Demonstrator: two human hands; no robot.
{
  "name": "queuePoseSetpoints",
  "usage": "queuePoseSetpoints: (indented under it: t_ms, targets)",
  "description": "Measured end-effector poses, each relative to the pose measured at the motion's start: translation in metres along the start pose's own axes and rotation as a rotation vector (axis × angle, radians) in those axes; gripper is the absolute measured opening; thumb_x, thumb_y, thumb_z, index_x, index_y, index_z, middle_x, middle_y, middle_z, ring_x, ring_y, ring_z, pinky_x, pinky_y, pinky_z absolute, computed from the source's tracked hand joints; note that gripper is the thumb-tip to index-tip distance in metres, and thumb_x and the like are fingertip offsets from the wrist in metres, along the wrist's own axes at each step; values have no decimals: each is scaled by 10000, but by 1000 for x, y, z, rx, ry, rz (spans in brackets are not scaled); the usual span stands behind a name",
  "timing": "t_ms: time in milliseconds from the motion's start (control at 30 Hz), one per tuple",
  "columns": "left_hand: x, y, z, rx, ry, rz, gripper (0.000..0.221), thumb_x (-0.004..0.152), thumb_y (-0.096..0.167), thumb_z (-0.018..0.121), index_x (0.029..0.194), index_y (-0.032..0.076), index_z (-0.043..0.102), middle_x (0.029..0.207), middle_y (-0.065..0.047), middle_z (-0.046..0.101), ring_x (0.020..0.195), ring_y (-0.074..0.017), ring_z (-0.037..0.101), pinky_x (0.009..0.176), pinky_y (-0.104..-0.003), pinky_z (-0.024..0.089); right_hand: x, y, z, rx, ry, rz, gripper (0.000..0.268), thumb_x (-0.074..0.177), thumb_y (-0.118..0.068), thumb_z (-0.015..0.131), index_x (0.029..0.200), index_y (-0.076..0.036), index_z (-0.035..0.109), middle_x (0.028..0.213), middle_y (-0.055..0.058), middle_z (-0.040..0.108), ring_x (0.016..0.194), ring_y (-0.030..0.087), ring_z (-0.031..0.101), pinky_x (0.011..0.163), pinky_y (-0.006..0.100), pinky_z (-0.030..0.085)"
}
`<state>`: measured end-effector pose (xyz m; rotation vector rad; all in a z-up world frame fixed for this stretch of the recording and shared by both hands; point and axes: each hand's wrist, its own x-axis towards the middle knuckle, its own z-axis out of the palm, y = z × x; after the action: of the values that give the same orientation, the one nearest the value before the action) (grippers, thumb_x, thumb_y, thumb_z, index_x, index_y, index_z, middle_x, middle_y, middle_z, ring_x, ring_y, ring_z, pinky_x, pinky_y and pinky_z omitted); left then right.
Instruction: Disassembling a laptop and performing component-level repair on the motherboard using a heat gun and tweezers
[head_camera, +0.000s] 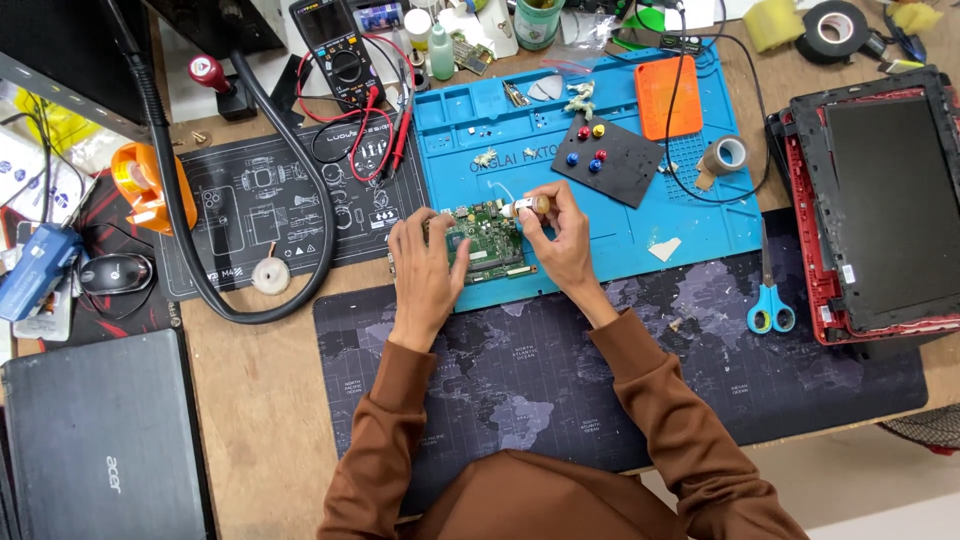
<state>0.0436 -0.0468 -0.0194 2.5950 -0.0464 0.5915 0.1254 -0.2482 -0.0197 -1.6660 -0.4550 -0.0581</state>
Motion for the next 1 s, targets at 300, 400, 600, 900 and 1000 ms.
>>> queuePoseSetpoints:
  t_ms: [300,400,600,900,1000]
  targets:
    - [12,19,-29,-545,12,-274,189,964,137,733,1043,146,562,1049,-19,560,1095,-217,567,1020,-441,381,1,-2,-1,8,-29,0,158,1044,-147,611,1154,-37,583,845,158,632,807,180,676,717,352,573]
    - [16,20,-39,-742,8,-311,127,1003,133,699,1040,120,579,1052,-40,565,1034,-217,562,962,-427,418,0,9,-2,14,-23,3,145,1047,-145,614,1146,-41,594,841,153,642,789,177,673,707,352,568]
    - [19,13,-42,-890,23,-399,146,914,174,809,916,129,670,955,7,646,915,-113,590,876,-311,451,0,4,-2,1,-25,2,136,1047,-140,618,1136,-39,599,818,149,611,755,165,629,689,358,558]
    - [33,9,-56,-723,83,-414,51,936,217,798,925,167,793,824,-6,681,776,-64,555,767,-253,446,3,-7,0,-8,-46,-5,168,1024,-145,633,1124,-12,607,796,105,556,713,134,580,658,337,550]
    - [37,8,-63,-665,98,-458,118,1008,193,722,949,103,771,807,-48,629,752,-129,520,762,-299,440,2,0,0,-11,-46,-9,154,1027,-135,646,1117,-15,612,787,92,541,715,135,581,653,330,535]
